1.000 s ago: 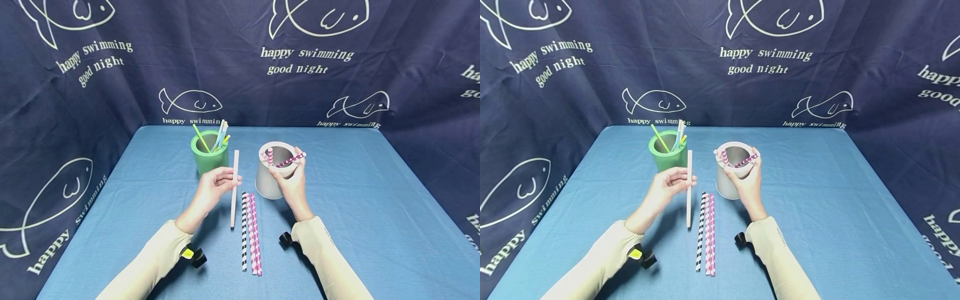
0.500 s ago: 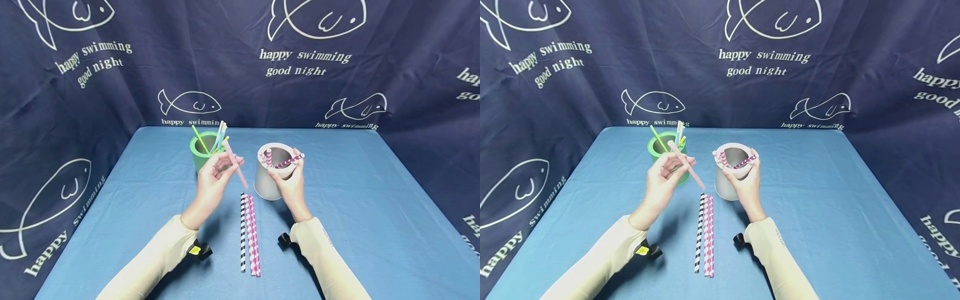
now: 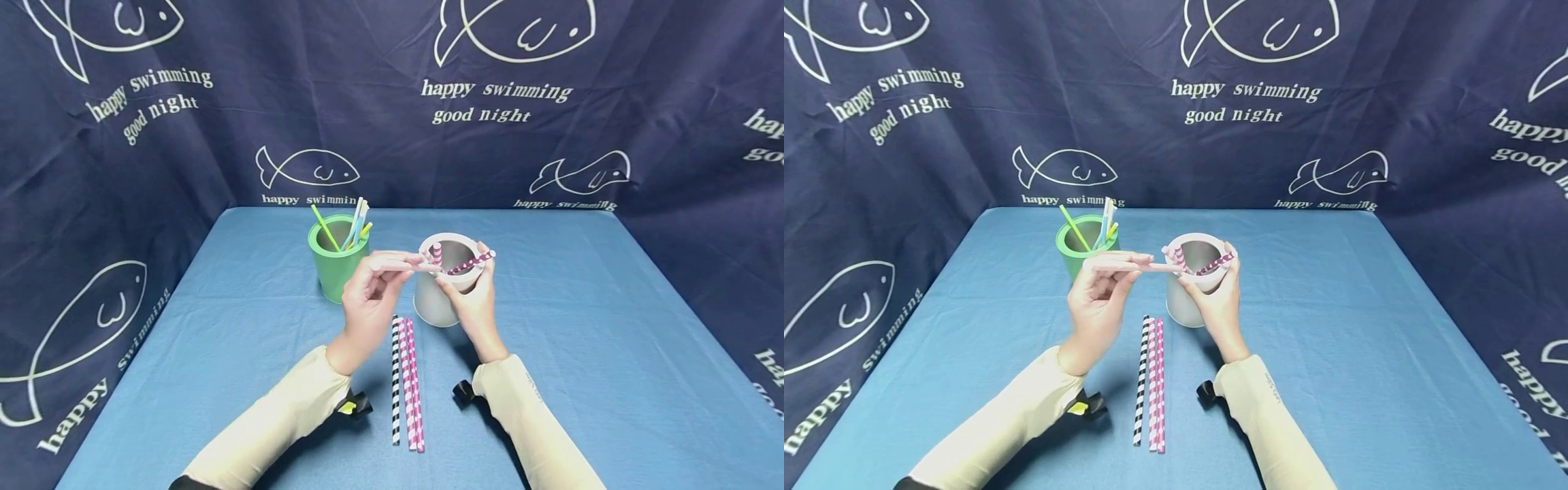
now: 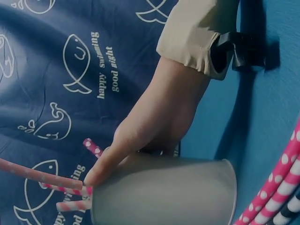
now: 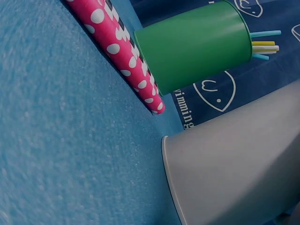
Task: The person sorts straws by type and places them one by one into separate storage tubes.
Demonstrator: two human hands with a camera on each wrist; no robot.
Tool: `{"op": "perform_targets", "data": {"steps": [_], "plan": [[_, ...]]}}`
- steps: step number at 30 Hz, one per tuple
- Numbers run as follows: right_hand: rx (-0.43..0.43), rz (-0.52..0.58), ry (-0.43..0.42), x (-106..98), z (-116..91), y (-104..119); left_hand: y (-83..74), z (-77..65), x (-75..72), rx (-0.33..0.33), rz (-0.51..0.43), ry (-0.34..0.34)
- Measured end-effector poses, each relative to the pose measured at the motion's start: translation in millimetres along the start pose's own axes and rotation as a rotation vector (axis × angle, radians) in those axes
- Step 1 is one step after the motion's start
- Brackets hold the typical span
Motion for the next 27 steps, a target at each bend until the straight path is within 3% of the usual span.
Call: {"op": "perform_targets", "data": {"steps": [7, 12, 27], "plan": [[0.001, 0.001, 0.003, -0.6, 0.0, 0.0, 21.5, -3.3, 19.9, -0.087, 0.002, 0.046], [0.016, 0.003, 0.001, -0.2, 0.2, -1.2, 37.2, -5.6, 27.9, -0.151, 0.068, 0.051], [-0.008, 0.015, -0.009, 0.4, 0.5, 0.8, 81.1, -17.7, 30.0, -0.304, 0.252, 0.087]]}}
Point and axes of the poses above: each hand's wrist, its own z-axis towards the middle knuckle, its own x-axis out of the palm, y = z × x, the point moved 9 cm from there along z, towards the middle knuckle, and after that the axes turned 4 degrees about z, right-handed, at the moved point
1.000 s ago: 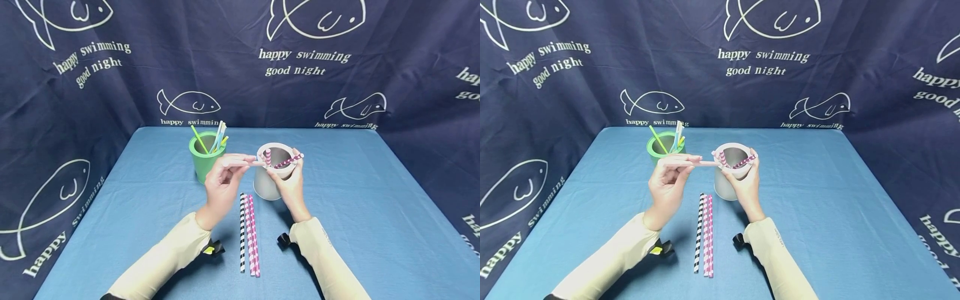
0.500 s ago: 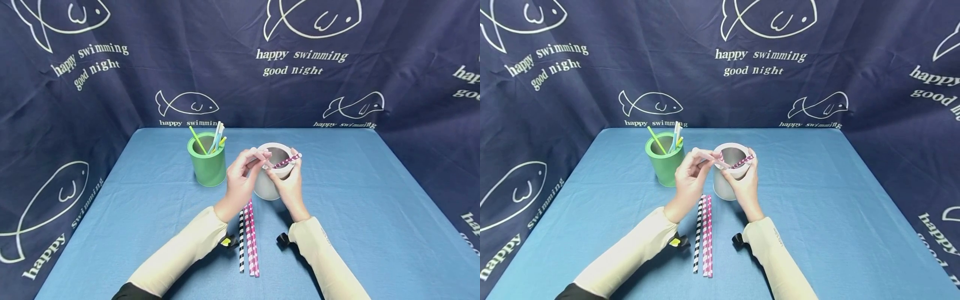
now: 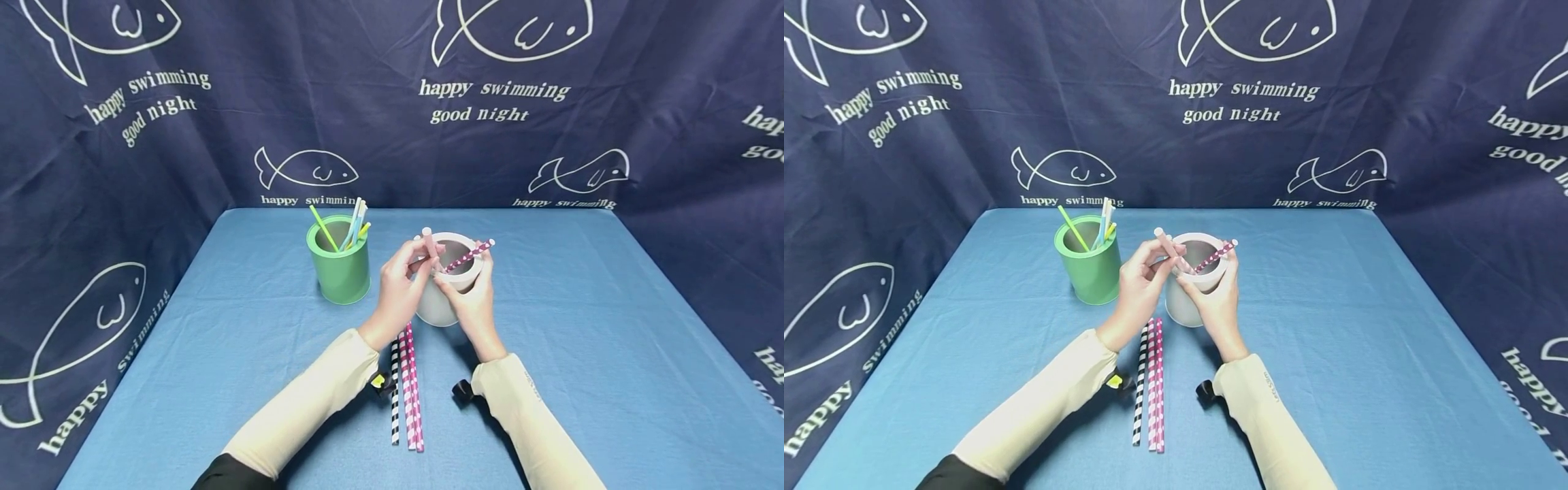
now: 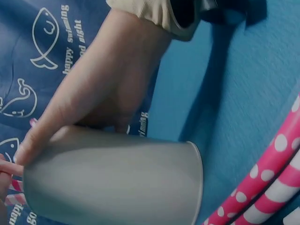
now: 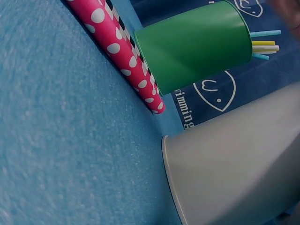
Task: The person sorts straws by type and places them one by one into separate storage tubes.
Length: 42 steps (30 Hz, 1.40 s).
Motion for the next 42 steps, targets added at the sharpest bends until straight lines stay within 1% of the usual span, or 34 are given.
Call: {"op": "perform_targets", "data": {"steps": [4, 6, 9, 14, 22, 25, 26, 33, 39, 42], "plan": [[0.012, -0.001, 0.000, 0.1, -0.4, -0.6, 10.4, -1.0, 2.6, -0.081, 0.068, -0.003], [0.012, 0.001, 0.000, 0.1, -0.3, -0.6, 11.9, -1.5, 3.8, -0.109, 0.109, -0.008], [0.011, 0.006, -0.001, -0.1, 0.1, -0.8, 12.1, -1.9, 4.8, -0.134, 0.144, -0.020], [0.014, 0.007, -0.002, -0.6, 0.0, -0.1, 14.0, -2.5, 4.7, -0.165, 0.130, -0.044], [0.018, 0.018, 0.001, 0.0, 0.2, 1.3, 17.0, -4.1, 3.7, -0.215, 0.092, -0.050], [0.015, 0.023, 0.004, 0.5, 0.2, 2.0, 15.8, -4.6, 2.6, -0.214, 0.083, -0.053], [0.017, 0.024, 0.007, 0.9, -0.9, 7.5, 15.2, -4.6, 2.2, -0.210, 0.084, -0.053], [0.039, 0.021, 0.012, 1.4, -2.0, 8.6, 9.1, -6.6, -3.0, -0.182, 0.059, -0.036], [0.041, 0.018, 0.021, 2.3, -7.9, 38.6, 1.3, -12.8, -13.2, -0.181, 0.036, -0.022], [0.041, 0.013, 0.024, 3.1, -8.4, 40.9, -0.7, -17.6, -17.7, -0.200, 0.046, 0.000]]}}
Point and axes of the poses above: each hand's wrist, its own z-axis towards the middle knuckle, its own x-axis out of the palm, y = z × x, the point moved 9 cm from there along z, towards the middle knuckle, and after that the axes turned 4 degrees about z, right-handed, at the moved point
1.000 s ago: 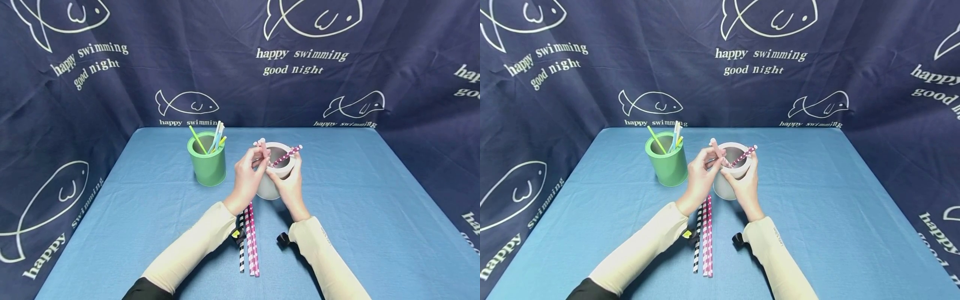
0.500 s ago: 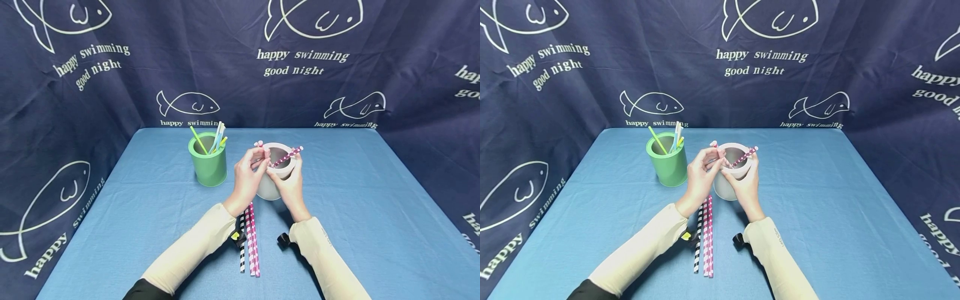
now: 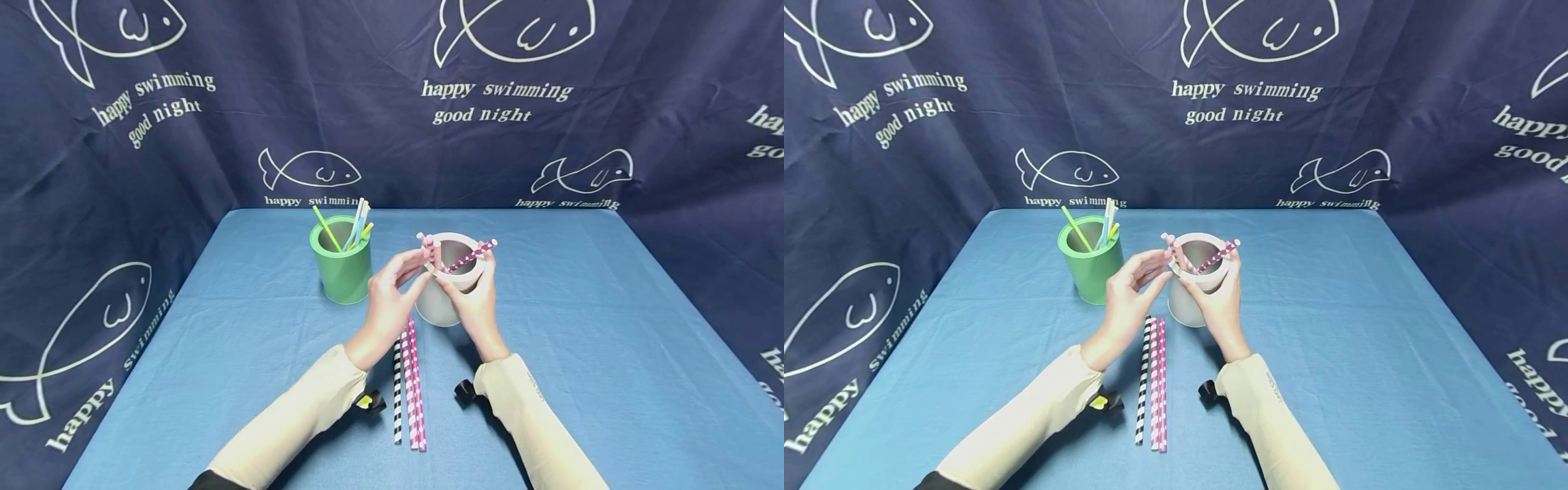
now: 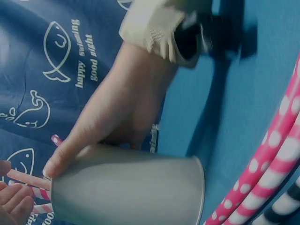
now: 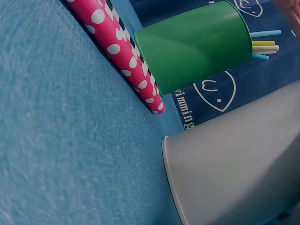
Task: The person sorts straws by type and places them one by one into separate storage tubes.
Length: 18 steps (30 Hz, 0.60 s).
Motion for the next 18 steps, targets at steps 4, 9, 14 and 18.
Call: {"op": "perform_targets", "data": {"steps": [4, 9, 14, 18], "plan": [[-0.003, 0.001, 0.005, -0.7, 0.0, 0.1, -1.7, -6.4, -4.1, -0.026, 0.001, 0.034], [-0.009, -0.004, 0.005, -0.8, -0.2, -0.5, -2.1, -13.9, -9.8, -0.039, 0.020, 0.061], [-0.006, -0.010, 0.006, -0.1, -0.1, 0.8, 6.3, -21.0, -12.9, -0.130, 0.010, 0.114], [-0.001, -0.006, 0.005, 0.1, 0.0, 0.1, 21.3, -26.3, -14.1, -0.252, -0.020, 0.165]]}}
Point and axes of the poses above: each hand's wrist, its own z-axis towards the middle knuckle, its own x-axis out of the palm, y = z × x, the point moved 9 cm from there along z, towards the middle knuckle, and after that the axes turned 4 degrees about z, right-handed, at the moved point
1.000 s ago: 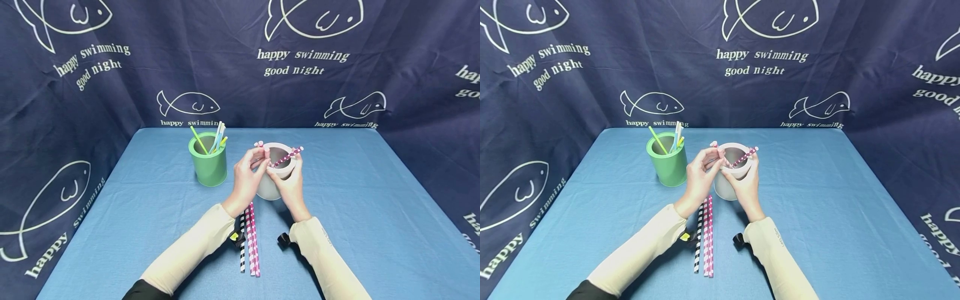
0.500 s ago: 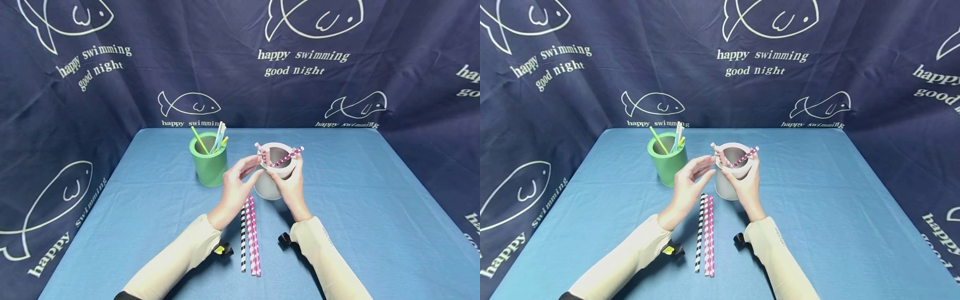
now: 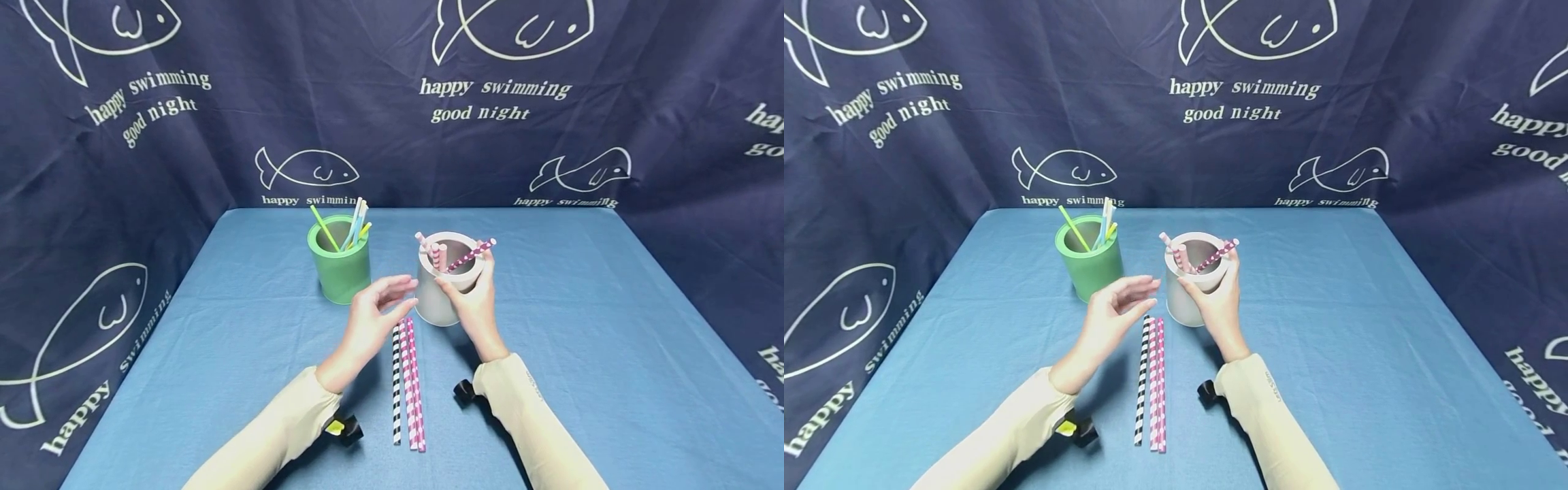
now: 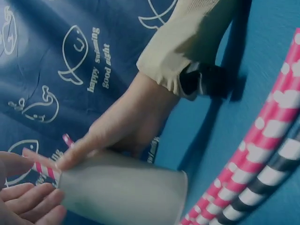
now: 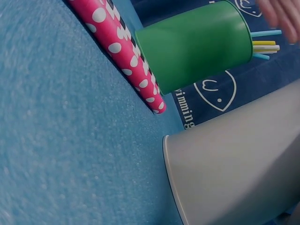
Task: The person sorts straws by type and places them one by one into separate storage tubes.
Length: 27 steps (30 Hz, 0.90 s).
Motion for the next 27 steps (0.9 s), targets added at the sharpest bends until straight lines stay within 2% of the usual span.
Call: {"op": "perform_targets", "data": {"steps": [10, 14, 17, 22, 27], "plan": [[-0.011, -0.006, -0.007, 0.3, -0.5, 0.8, 49.9, -4.0, -1.3, -0.292, 0.121, 0.165], [-0.017, -0.010, -0.014, -0.3, -0.5, 1.2, 70.7, -7.3, 1.1, -0.397, 0.134, 0.247], [-0.017, -0.015, -0.014, -0.5, -0.2, 1.1, 83.3, -10.2, 3.4, -0.452, 0.141, 0.298], [-0.012, -0.013, -0.012, -0.7, -0.7, 0.8, 99.6, -12.8, 5.5, -0.518, 0.152, 0.341], [-0.009, -0.017, -0.009, -0.6, -0.8, 0.2, 111.0, -15.4, 8.5, -0.566, 0.209, 0.387]]}}
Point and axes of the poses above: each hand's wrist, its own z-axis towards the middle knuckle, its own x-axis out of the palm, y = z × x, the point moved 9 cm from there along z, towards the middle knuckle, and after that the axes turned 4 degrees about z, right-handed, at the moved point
